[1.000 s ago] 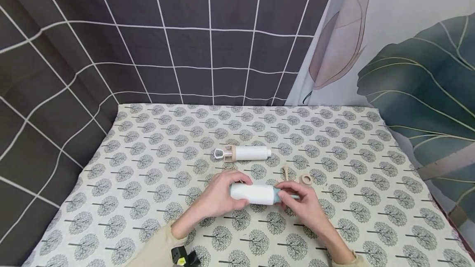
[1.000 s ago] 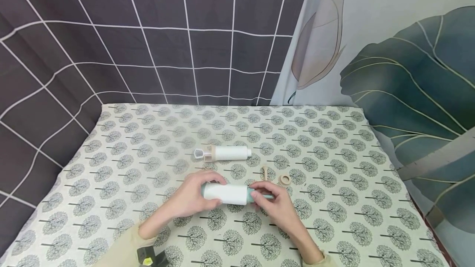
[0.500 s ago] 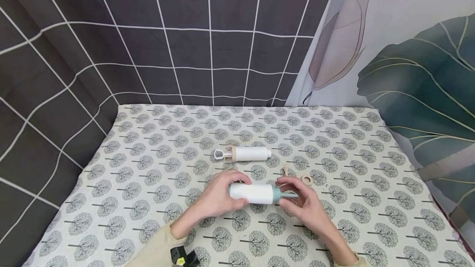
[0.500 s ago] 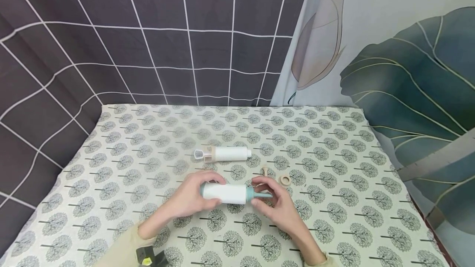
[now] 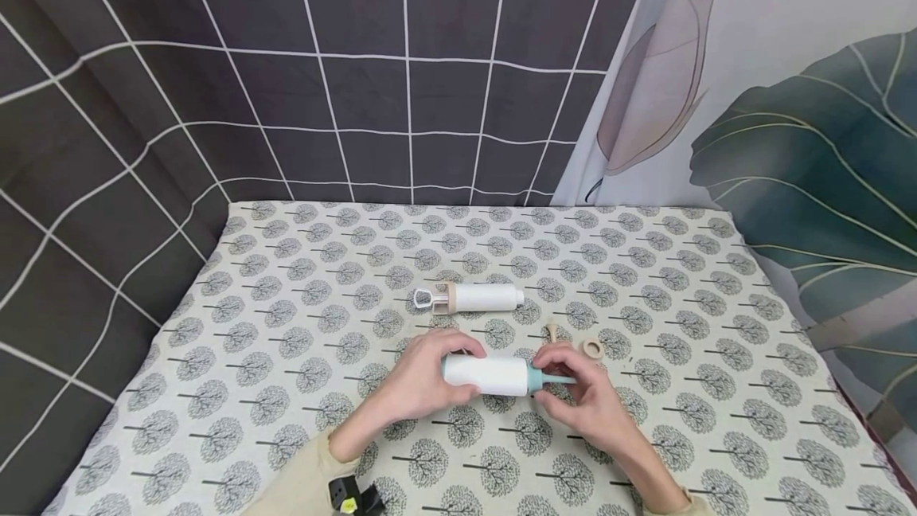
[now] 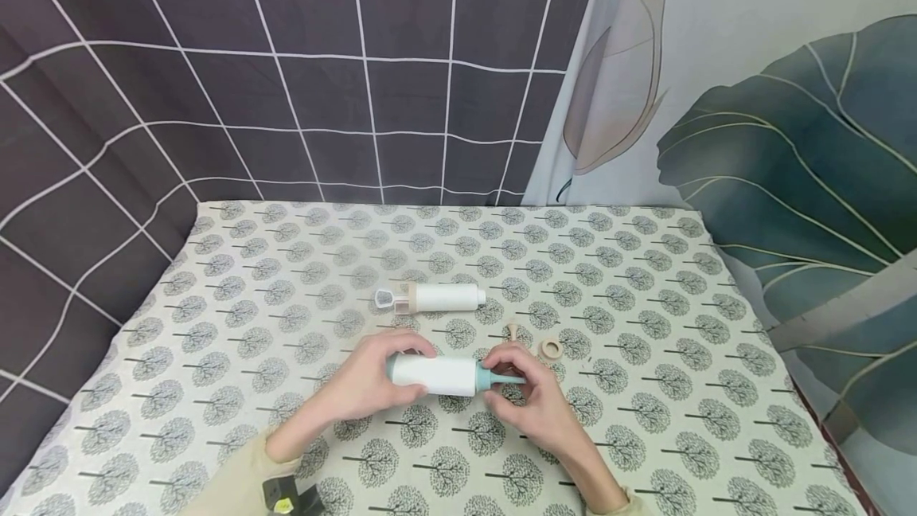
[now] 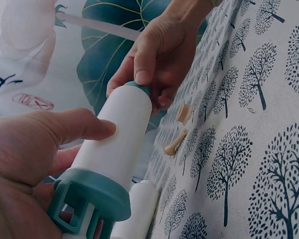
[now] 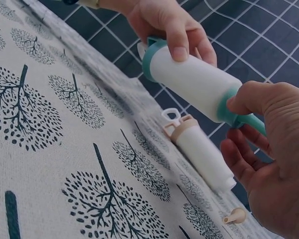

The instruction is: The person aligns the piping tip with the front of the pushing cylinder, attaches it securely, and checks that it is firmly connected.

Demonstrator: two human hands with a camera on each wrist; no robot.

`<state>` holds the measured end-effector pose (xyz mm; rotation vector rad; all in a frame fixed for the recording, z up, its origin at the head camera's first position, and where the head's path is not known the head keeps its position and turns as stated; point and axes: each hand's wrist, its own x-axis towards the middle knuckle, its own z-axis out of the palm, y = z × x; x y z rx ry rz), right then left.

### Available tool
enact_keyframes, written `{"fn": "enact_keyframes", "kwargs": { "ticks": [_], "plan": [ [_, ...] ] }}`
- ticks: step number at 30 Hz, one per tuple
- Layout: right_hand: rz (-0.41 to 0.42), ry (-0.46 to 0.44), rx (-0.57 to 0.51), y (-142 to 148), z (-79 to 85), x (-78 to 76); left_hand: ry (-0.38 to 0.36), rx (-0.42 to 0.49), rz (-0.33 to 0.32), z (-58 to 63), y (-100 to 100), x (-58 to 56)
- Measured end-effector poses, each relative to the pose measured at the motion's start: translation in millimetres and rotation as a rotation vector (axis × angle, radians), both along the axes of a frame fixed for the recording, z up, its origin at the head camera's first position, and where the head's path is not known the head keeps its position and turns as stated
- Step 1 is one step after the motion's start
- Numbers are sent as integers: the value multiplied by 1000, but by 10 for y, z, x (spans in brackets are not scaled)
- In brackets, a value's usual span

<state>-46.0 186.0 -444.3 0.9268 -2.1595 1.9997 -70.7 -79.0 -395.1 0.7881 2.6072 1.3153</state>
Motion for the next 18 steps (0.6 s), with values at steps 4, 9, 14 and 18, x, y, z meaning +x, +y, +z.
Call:
{"fn": "enact_keyframes", "kwargs": {
  "ticks": [4, 9, 14, 18],
  "plan": [
    [-22, -28, 15, -3, -3, 11, -5, -1, -1, 0, -2, 7],
    [-33, -36, 7, -3, 8, 29, 0, 2, -5, 2, -3, 15],
    [-79, -77, 44, -1, 18, 48, -5, 6, 0, 5, -1, 22],
    [-111, -105, 71, -3, 28, 53, -11, 8, 2, 11, 2, 26]
  ]
}}
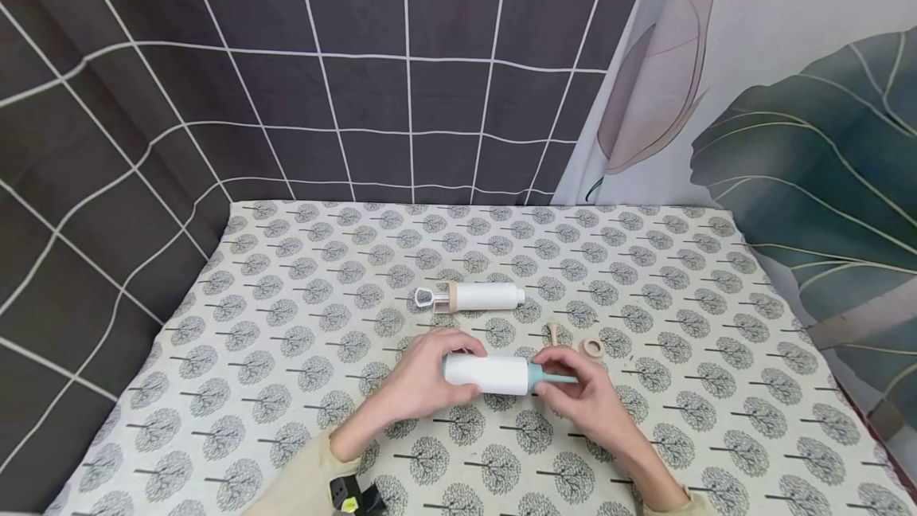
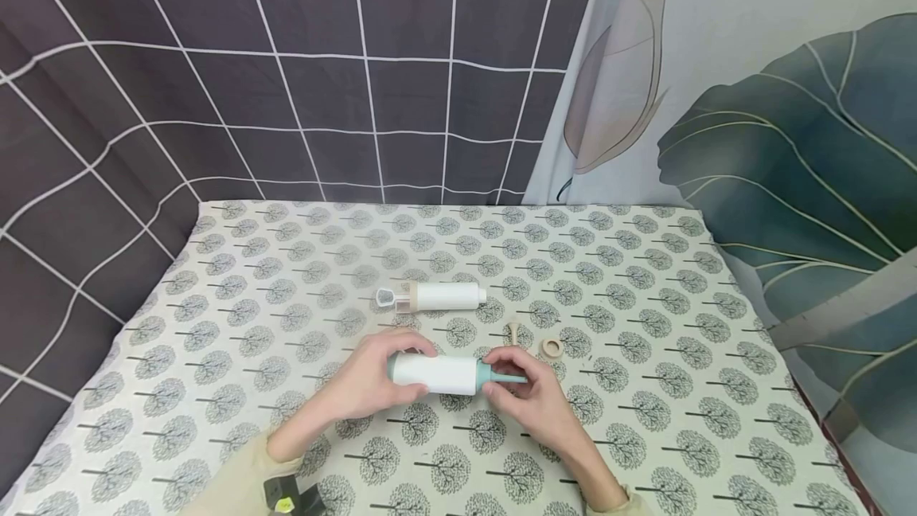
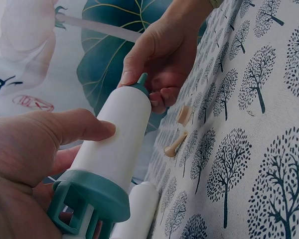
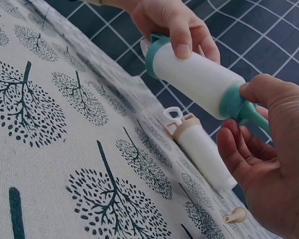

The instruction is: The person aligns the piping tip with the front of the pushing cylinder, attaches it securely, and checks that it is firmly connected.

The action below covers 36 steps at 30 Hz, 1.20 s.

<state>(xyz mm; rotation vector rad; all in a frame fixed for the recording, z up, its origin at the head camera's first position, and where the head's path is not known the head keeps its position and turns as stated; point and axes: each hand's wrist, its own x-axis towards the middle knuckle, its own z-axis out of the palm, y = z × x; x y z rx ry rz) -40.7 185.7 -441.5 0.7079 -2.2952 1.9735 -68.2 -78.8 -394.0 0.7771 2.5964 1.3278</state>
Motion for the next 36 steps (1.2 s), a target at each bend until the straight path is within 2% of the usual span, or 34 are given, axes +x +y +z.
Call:
{"fn": "enact_keyframes", "kwargs": {
  "ticks": [10, 18, 21, 26, 30, 36],
  "plan": [
    [-30, -18, 17, -9, -2, -10, 8, -3, 1, -10, 6, 1],
    [-77, -146, 44, -18, 30, 9, 9, -19, 13, -9, 7, 2],
    [-78, -163, 50, -16, 35, 13, 2, -21, 12, -7, 5, 4],
    [-38, -81, 8, 3, 22, 0, -3, -9, 4, -10, 0, 1],
    [34, 17, -40, 16, 10, -24, 0, -7, 3, -11, -2, -5],
    [128, 78, -55, 18, -2, -43, 9, -14, 9, -10, 3, -9]
  ]
}}
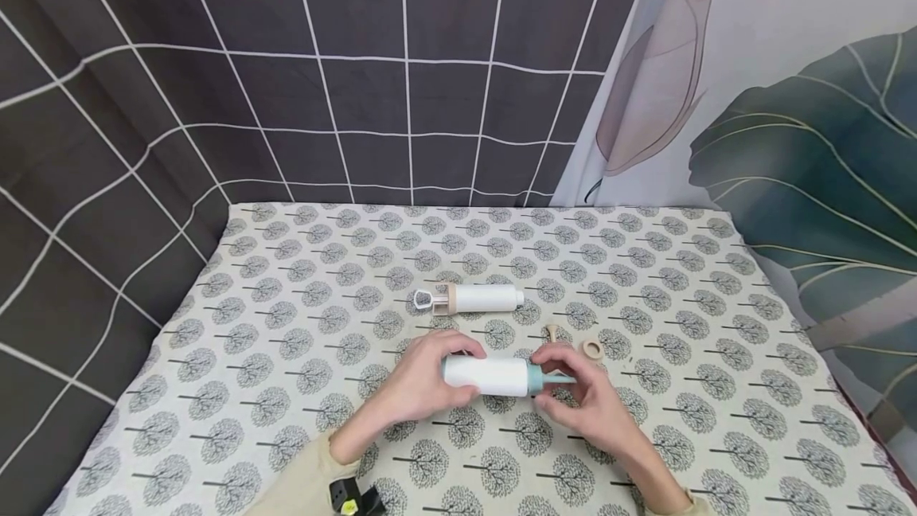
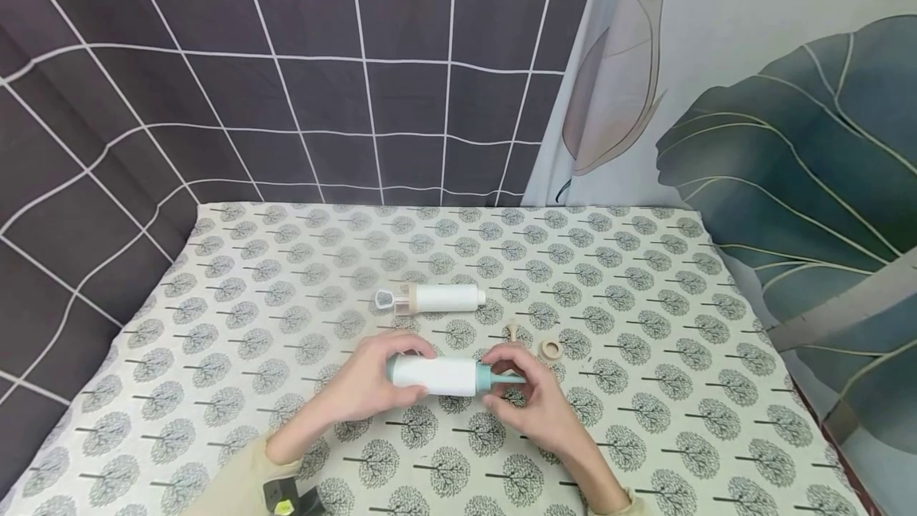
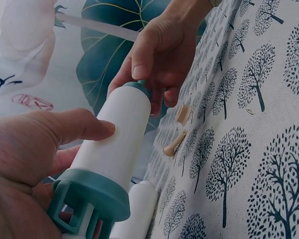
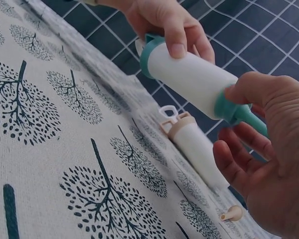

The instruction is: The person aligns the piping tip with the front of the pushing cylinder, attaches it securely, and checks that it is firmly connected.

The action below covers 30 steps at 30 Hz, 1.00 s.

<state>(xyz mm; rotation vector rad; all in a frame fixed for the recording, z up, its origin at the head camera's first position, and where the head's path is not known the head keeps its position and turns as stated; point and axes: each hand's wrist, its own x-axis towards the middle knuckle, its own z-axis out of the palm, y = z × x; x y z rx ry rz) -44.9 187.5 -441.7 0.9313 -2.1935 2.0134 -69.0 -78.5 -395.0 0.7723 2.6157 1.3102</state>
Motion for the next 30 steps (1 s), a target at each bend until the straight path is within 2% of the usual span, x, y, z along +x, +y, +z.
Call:
{"fn": "enact_keyframes", "kwargs": {
  "ticks": [12, 19, 30],
  "plan": [
    [-40, -9, 28, -5, -4, 34, 5, -25, 0, 2, 9, 13],
    [-82, -70, 49, 6, -19, 51, 0, -18, 1, 7, 10, 13],
    [-148, -92, 101, -9, -11, 50, 26, -11, -13, -13, 8, 16]
  ]
}}
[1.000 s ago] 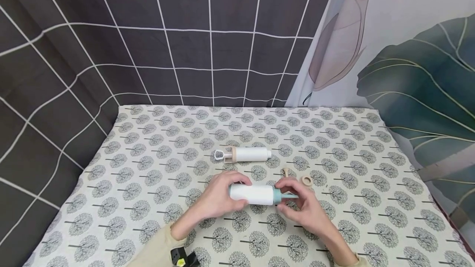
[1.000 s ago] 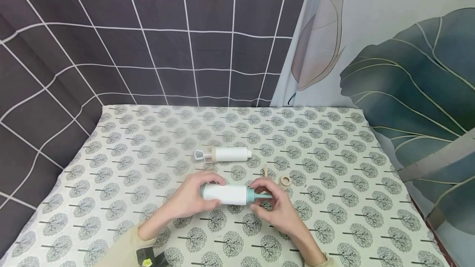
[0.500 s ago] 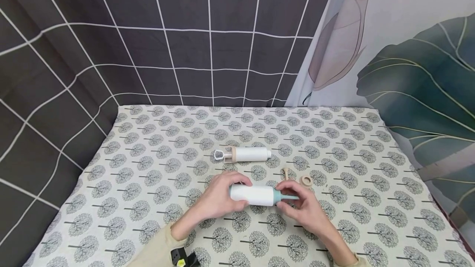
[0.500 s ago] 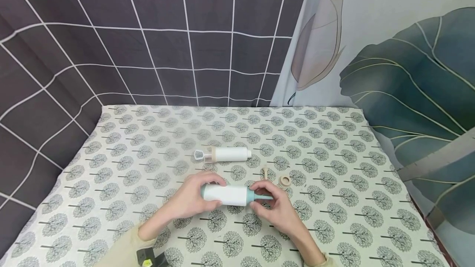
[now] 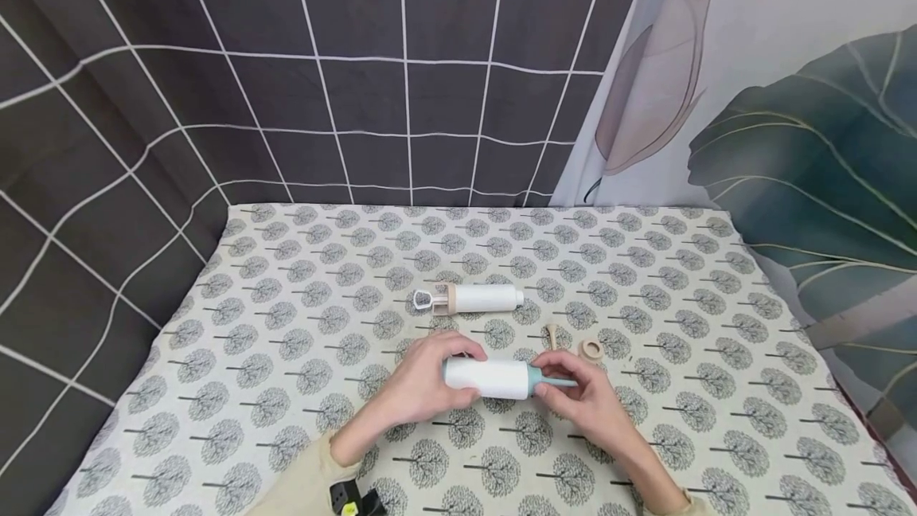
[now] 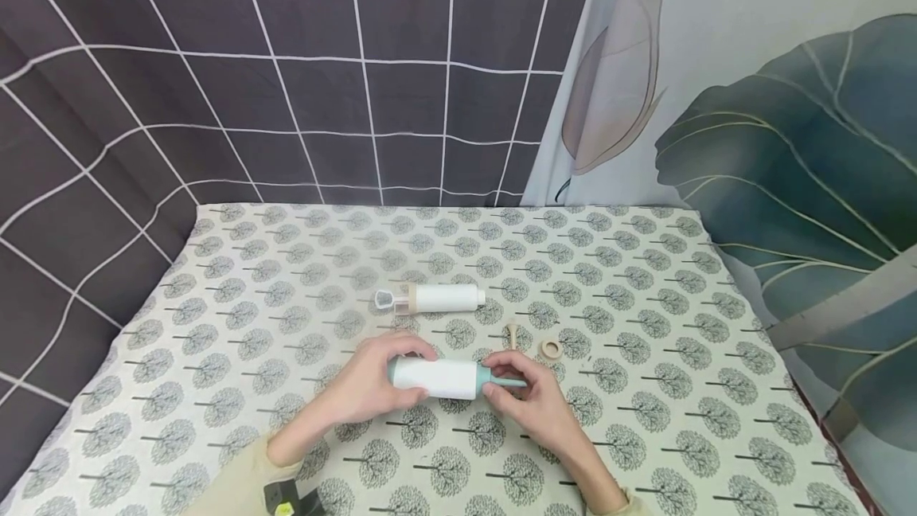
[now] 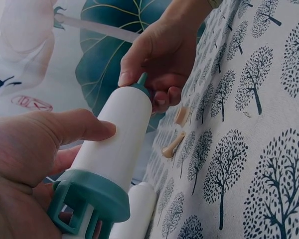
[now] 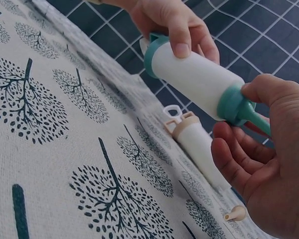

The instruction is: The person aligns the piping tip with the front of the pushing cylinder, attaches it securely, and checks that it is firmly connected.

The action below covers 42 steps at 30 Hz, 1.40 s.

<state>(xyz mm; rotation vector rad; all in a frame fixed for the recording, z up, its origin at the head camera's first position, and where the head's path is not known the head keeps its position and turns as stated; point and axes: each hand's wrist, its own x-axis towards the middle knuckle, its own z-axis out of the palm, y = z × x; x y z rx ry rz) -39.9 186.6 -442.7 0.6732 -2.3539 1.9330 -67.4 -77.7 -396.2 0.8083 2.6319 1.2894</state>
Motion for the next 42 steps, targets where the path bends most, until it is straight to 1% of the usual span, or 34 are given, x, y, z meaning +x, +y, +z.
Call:
{"fn": "enact_keyframes", "kwargs": {
  "ticks": [9, 13, 16, 18, 22, 25, 28, 32, 38, 42],
  "plan": [
    [-30, -39, 6, -17, 7, 2, 5, 12, -4, -12, -1, 2],
    [-21, -81, -12, -12, 10, 1, 17, 12, -6, -15, -1, -6],
    [7, -86, -13, -12, 19, 1, 14, 13, -6, -13, -5, -8],
    [36, -61, -21, -12, 23, 1, 6, 15, -4, -11, -9, -9],
    [93, 24, -49, -12, 19, -7, -19, 28, -2, 3, -16, -11],
    [108, 82, -60, -18, 7, -19, -28, 34, -2, 16, -18, -11],
    [115, 114, -67, -26, -4, -28, -39, 34, -1, 25, -19, -9],
    [98, 107, -72, -41, -3, -20, -42, 31, 0, 26, -19, -9],
    [91, 125, -114, -53, -10, -18, -30, 27, 3, 30, -17, -1],
    [67, 96, -114, -48, -6, -4, -8, 22, 4, 32, -13, 10]
  ]
}}
